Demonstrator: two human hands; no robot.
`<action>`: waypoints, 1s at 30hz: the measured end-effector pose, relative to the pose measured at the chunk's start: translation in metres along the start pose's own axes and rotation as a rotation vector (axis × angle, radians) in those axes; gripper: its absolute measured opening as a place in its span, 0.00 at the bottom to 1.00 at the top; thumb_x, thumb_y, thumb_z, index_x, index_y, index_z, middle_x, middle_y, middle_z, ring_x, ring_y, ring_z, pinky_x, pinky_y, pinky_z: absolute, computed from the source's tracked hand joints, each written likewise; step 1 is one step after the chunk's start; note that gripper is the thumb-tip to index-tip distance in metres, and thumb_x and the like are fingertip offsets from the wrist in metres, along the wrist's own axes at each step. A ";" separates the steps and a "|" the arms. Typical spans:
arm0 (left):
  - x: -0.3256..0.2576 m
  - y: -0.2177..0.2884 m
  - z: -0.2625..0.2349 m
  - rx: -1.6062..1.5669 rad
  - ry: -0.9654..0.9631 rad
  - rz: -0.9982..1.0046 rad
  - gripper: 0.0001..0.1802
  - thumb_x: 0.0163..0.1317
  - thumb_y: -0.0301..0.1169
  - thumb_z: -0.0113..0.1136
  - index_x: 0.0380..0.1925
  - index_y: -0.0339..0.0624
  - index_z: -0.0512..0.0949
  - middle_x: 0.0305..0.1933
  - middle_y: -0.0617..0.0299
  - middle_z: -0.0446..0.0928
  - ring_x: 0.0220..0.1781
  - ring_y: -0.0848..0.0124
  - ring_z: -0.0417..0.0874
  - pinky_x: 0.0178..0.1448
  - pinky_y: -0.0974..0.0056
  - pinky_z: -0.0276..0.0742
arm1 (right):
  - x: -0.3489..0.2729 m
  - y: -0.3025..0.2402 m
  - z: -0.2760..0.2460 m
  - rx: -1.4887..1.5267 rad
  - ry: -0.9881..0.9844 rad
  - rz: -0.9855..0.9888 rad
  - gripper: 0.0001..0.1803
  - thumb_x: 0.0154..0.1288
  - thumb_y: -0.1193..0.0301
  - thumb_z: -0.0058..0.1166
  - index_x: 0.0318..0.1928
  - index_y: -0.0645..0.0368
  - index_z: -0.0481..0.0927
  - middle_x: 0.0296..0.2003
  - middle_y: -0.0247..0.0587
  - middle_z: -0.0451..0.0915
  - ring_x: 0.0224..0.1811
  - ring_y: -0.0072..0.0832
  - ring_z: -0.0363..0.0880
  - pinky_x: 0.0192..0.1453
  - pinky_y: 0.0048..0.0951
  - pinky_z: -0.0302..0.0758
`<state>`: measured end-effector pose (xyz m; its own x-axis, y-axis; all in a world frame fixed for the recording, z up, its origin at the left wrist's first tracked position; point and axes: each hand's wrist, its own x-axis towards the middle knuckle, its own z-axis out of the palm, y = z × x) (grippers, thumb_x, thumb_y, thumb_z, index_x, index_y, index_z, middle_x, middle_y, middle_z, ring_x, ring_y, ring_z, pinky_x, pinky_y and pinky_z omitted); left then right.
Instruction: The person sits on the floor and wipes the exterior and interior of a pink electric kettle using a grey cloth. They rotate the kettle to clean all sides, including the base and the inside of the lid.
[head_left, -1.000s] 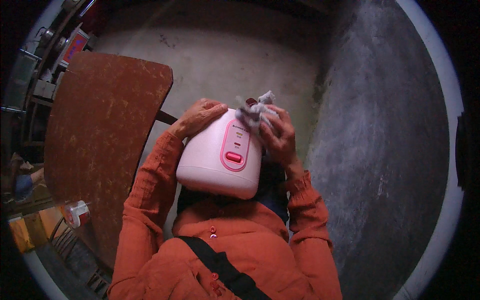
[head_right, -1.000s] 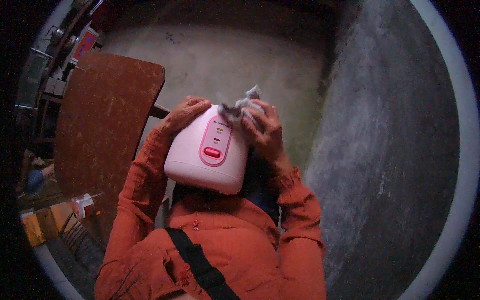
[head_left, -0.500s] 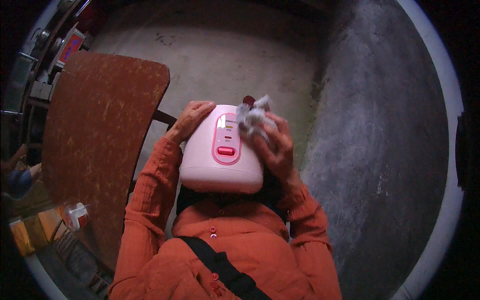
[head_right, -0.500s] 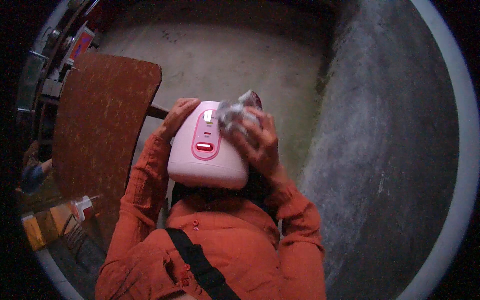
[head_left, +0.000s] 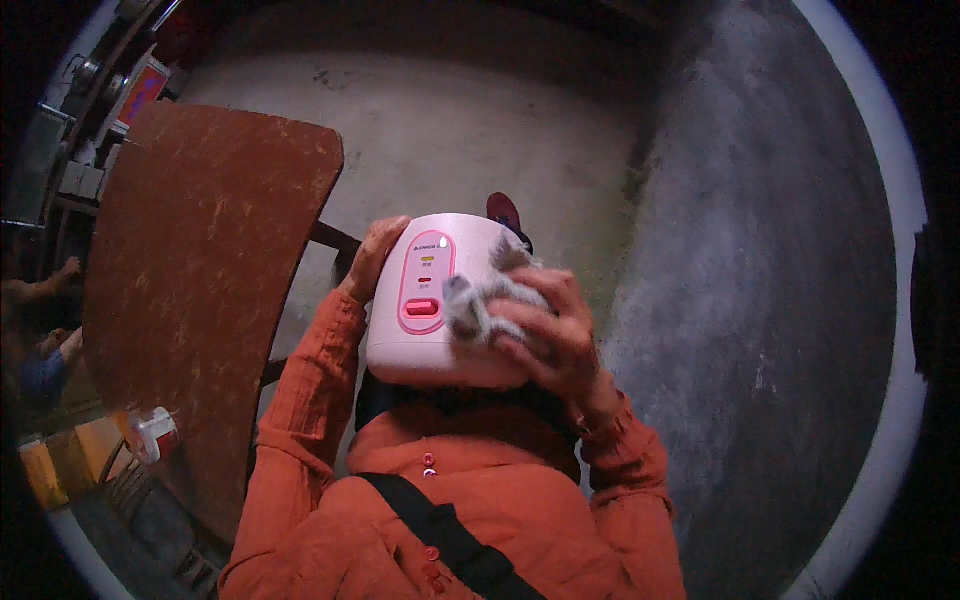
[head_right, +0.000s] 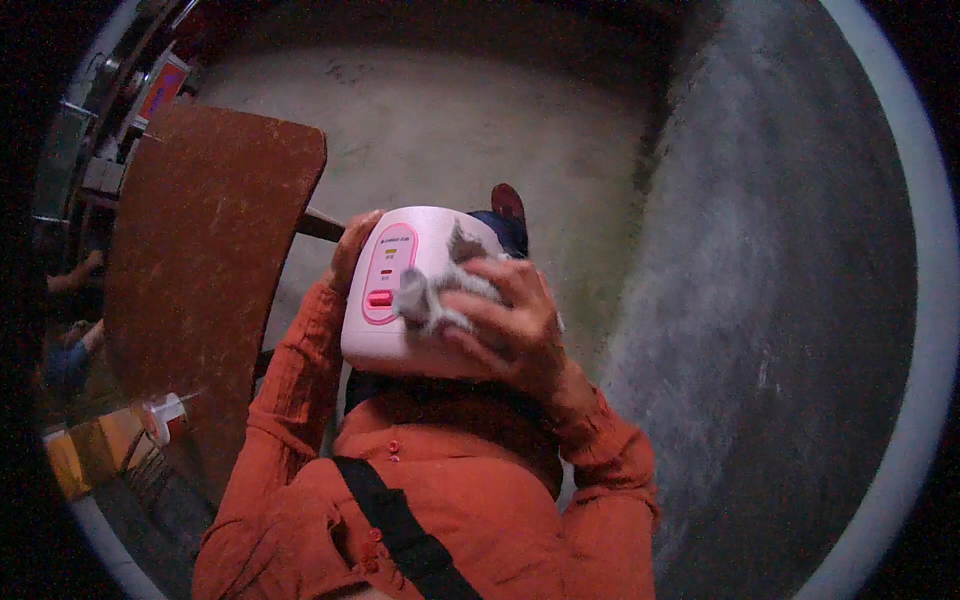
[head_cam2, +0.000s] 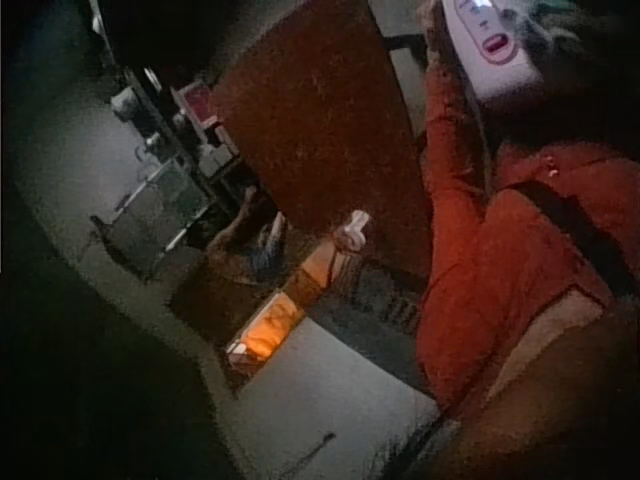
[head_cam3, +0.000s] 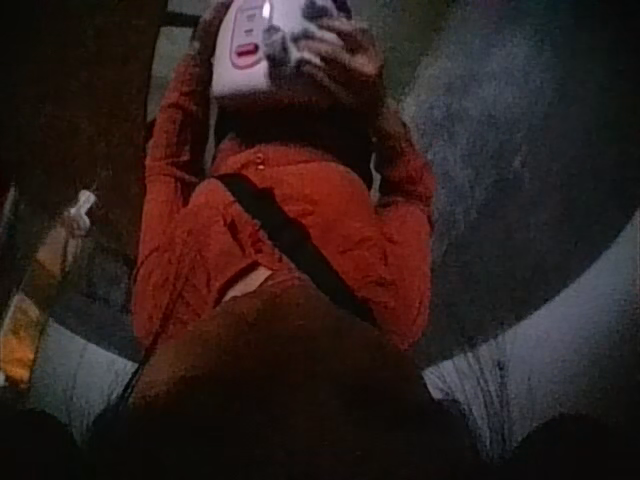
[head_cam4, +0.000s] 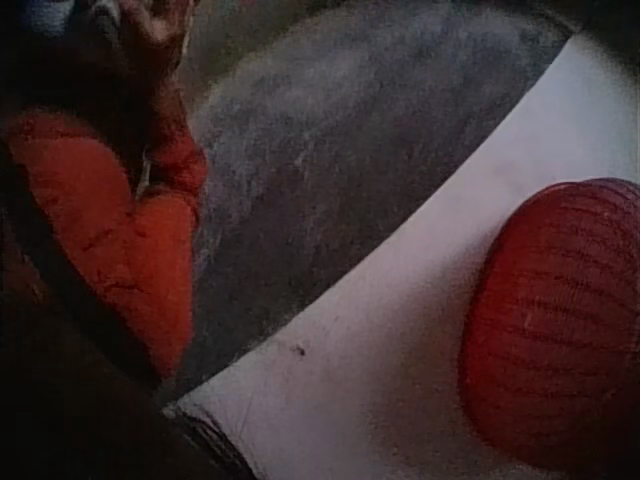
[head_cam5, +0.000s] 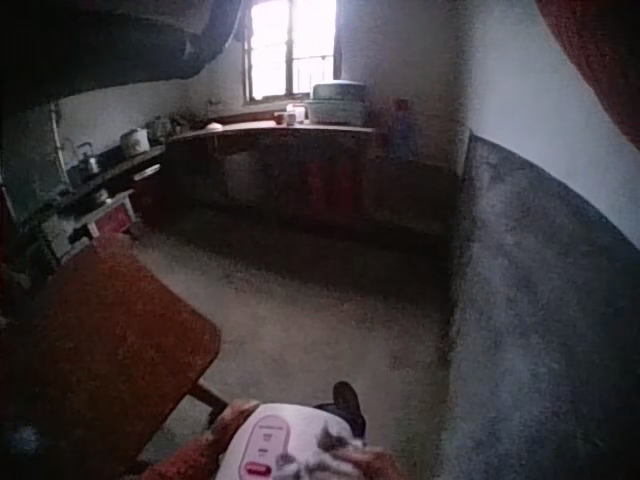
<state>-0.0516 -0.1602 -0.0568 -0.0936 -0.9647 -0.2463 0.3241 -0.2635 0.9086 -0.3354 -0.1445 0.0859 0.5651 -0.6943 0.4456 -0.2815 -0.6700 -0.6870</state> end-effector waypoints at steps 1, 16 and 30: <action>0.002 -0.005 -0.004 -0.010 -0.007 0.012 0.22 0.70 0.46 0.45 0.24 0.41 0.72 0.25 0.70 0.69 0.28 0.81 0.67 0.32 0.71 0.66 | 0.006 0.008 0.010 0.012 0.062 0.042 0.16 0.54 0.66 0.66 0.45 0.52 0.84 0.51 0.46 0.76 0.52 0.46 0.74 0.56 0.43 0.71; 0.012 0.083 0.051 0.395 -0.092 -0.175 0.21 0.71 0.45 0.51 0.30 0.38 0.78 0.27 0.72 0.74 0.27 0.84 0.71 0.29 0.74 0.68 | 0.042 0.047 0.033 -0.149 0.137 0.226 0.15 0.61 0.59 0.60 0.45 0.51 0.85 0.51 0.45 0.77 0.54 0.44 0.73 0.57 0.44 0.70; 0.011 0.066 0.051 0.267 -0.036 -0.117 0.20 0.69 0.46 0.52 0.25 0.41 0.74 0.24 0.73 0.70 0.24 0.84 0.67 0.28 0.75 0.65 | 0.002 0.002 -0.015 0.031 -0.022 0.015 0.16 0.55 0.66 0.65 0.46 0.52 0.84 0.52 0.47 0.76 0.53 0.47 0.74 0.56 0.43 0.71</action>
<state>-0.0789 -0.1878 0.0174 -0.1506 -0.9258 -0.3467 0.0508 -0.3575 0.9325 -0.3468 -0.1511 0.0943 0.5784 -0.6977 0.4227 -0.2661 -0.6512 -0.7108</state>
